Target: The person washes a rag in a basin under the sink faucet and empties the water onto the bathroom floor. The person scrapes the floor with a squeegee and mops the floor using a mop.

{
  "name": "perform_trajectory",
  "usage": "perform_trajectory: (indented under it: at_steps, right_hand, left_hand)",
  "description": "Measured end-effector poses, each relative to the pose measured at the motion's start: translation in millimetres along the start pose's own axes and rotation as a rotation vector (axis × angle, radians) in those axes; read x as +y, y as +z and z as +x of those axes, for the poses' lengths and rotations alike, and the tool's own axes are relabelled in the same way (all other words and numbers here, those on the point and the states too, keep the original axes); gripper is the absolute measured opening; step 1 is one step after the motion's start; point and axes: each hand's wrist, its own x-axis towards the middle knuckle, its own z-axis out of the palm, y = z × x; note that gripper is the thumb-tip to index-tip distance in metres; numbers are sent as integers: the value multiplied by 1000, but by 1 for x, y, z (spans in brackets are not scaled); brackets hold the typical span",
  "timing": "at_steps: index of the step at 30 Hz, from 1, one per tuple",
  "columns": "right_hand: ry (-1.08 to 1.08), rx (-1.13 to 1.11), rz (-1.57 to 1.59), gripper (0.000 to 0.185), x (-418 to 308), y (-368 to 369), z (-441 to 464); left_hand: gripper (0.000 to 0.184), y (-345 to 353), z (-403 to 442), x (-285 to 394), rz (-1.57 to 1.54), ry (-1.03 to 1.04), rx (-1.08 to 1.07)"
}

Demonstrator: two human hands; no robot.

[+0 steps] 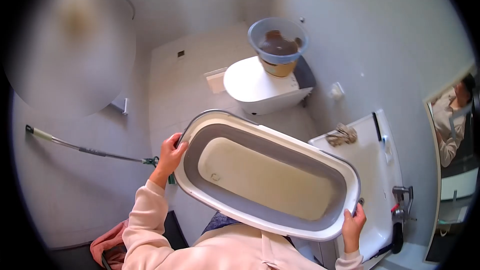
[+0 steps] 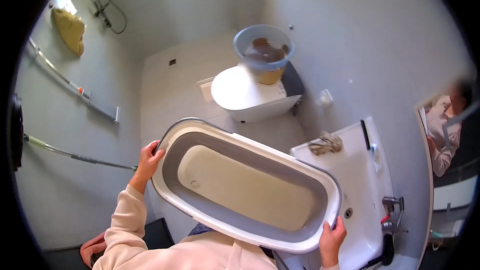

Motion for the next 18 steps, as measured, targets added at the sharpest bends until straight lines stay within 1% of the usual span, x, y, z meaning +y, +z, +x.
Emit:
perform_trajectory:
  at_steps: [2, 4, 5, 7, 8, 9, 10, 11, 13, 14, 15, 16, 18]
  right_hand:
    - [-60, -96, -46, 18, -14, 52, 14]
    - [-151, -144, -50, 22, -18, 112, 26]
    - [-171, -226, -197, 27, -22, 137, 32]
    - [-261, -265, -275, 32, -15, 202, 41]
    - [-247, -337, -255, 33, -31, 232, 40]
    - [-257, -382, -333, 33, -40, 261, 40]
    - [-337, -404, -376, 34, -49, 289, 39]
    - [-340, -470, -430, 34, -57, 316, 39]
    - [-366, -573, -502, 34, -82, 364, 36]
    - [-410, -660, -514, 34, -96, 387, 32]
    - [-451, -740, -520, 33, -108, 409, 27]
    - [-463, -761, -531, 33, -115, 430, 24]
    - [-513, -941, -671, 32, -127, 473, 18]
  left_hand:
    - [23, -43, -16, -35, -23, -44, 66]
    - [22, -80, -35, -67, 0, 16, 266]
    - [22, -98, -49, -86, 0, -4, 286]
    - [23, -132, -77, -128, 94, -43, 443]
    - [23, -145, -93, -153, 91, -62, 461]
    - [23, -158, -111, -180, 124, -90, 566]
    - [23, -169, -126, -192, 159, -122, 673]
    - [23, -177, -144, -206, 157, -151, 697]
    - [23, -187, -182, -216, 47, -340, 737]
    - [23, -188, -202, -227, 42, -370, 763]
    - [21, -188, -222, -239, 82, -432, 812]
    - [20, -184, -239, -247, 121, -492, 855]
    - [16, -177, -267, -261, 148, -612, 936]
